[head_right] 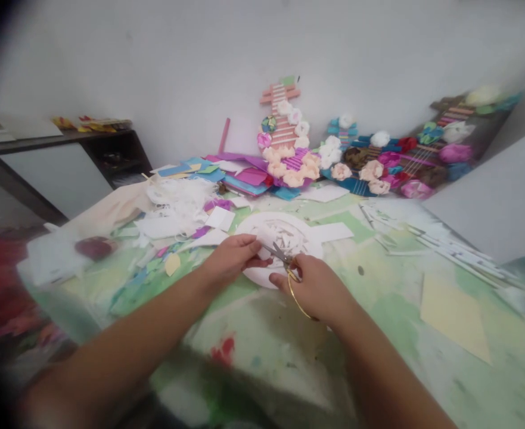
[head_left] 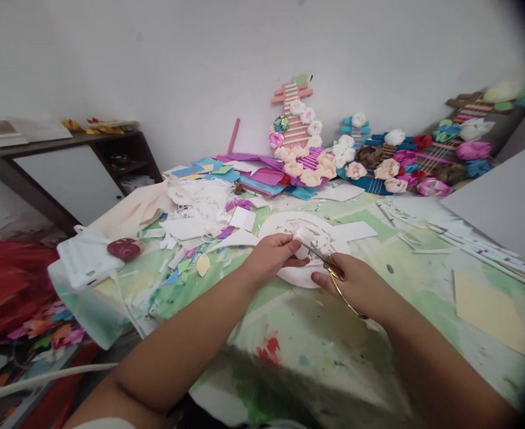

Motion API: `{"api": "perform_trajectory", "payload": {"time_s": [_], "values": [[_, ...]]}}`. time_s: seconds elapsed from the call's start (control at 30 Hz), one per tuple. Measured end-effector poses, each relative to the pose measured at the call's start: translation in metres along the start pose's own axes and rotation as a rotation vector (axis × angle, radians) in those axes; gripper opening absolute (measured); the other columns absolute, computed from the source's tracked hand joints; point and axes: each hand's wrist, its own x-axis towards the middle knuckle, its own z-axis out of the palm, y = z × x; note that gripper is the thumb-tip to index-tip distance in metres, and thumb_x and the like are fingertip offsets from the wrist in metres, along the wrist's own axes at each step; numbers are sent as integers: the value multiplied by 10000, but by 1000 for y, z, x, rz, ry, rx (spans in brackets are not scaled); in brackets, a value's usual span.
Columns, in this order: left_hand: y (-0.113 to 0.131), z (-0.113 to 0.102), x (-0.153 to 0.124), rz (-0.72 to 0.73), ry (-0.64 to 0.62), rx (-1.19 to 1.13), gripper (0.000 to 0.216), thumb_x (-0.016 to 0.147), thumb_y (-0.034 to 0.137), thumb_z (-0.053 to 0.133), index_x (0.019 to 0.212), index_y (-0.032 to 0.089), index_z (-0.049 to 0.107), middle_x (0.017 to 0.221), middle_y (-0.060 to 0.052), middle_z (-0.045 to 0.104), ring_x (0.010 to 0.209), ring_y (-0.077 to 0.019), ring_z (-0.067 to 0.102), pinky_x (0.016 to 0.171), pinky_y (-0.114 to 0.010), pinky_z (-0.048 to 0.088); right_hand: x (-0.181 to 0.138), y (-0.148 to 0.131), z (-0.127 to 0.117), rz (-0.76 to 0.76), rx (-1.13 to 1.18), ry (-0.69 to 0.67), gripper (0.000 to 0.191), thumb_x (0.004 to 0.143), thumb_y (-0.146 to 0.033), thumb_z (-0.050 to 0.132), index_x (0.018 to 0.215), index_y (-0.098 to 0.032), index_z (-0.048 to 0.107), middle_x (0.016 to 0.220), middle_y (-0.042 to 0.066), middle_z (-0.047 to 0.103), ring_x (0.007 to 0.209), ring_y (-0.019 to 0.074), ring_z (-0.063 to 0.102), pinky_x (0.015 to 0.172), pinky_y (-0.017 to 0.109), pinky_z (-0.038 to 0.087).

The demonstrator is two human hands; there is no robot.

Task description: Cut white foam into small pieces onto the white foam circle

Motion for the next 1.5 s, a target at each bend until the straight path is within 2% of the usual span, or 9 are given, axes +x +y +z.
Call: {"api": "perform_trajectory", "payload": {"time_s": [0.13,0.37,0.5,0.87,1.1,1.23,1.33,1.4,1.5], "values": [[0,3,-2,-58,-109,56,162,645,214,553,758,98,554,719,-24,578,684,-78,560,746,-239,433,0,0,4,6,-49,36,421,661,-571,367,699,-171,495,666,49,540,549,131,454,460,218,257],[5,3,-6,-22,-81,251,144,673,263,507,686,119,506,617,-24,587,584,-101,580,611,-233,465,-1,-3,3,-14,-314,124,452,708,-564,282,625,-182,509,612,53,542,547,144,463,444,236,210],[7,1,-7,-10,-106,296,171,681,289,499,694,119,495,587,-25,582,542,-93,573,570,-217,458,-1,-3,0,-16,-423,121,479,717,-571,241,588,-191,502,553,43,519,523,148,461,425,241,182],[5,1,-5,-21,-63,273,137,680,259,490,662,123,487,510,-7,557,460,-75,538,486,-188,440,2,2,3,-42,-447,88,460,704,-571,286,544,-184,477,527,36,514,504,141,464,424,244,179],[4,5,-5,-36,-29,253,175,692,295,474,644,127,480,515,-5,548,470,-77,537,492,-194,445,3,2,6,-15,-429,87,447,694,-576,296,518,-189,432,528,27,516,492,138,442,423,232,178],[4,3,-3,15,-19,234,183,692,306,467,652,128,480,515,-4,535,467,-80,528,490,-207,444,0,3,3,15,-335,88,438,665,-592,324,513,-195,432,520,20,510,482,132,418,424,227,185],[4,-2,0,92,79,163,170,689,297,461,662,130,473,518,-2,518,473,-88,520,478,-223,444,-2,11,0,37,-177,52,426,652,-592,345,541,-195,451,527,16,506,483,129,418,432,226,220],[4,-5,1,128,138,127,146,681,275,459,652,133,464,526,3,504,470,-87,510,453,-221,439,0,18,-1,66,-6,61,418,676,-572,330,573,-189,462,550,13,507,512,131,438,459,229,267],[2,-3,0,98,66,205,130,680,261,447,645,136,462,515,11,487,450,-78,494,424,-202,421,8,19,-1,77,316,141,400,715,-529,302,647,-180,485,597,8,517,553,128,460,508,234,318]]}}
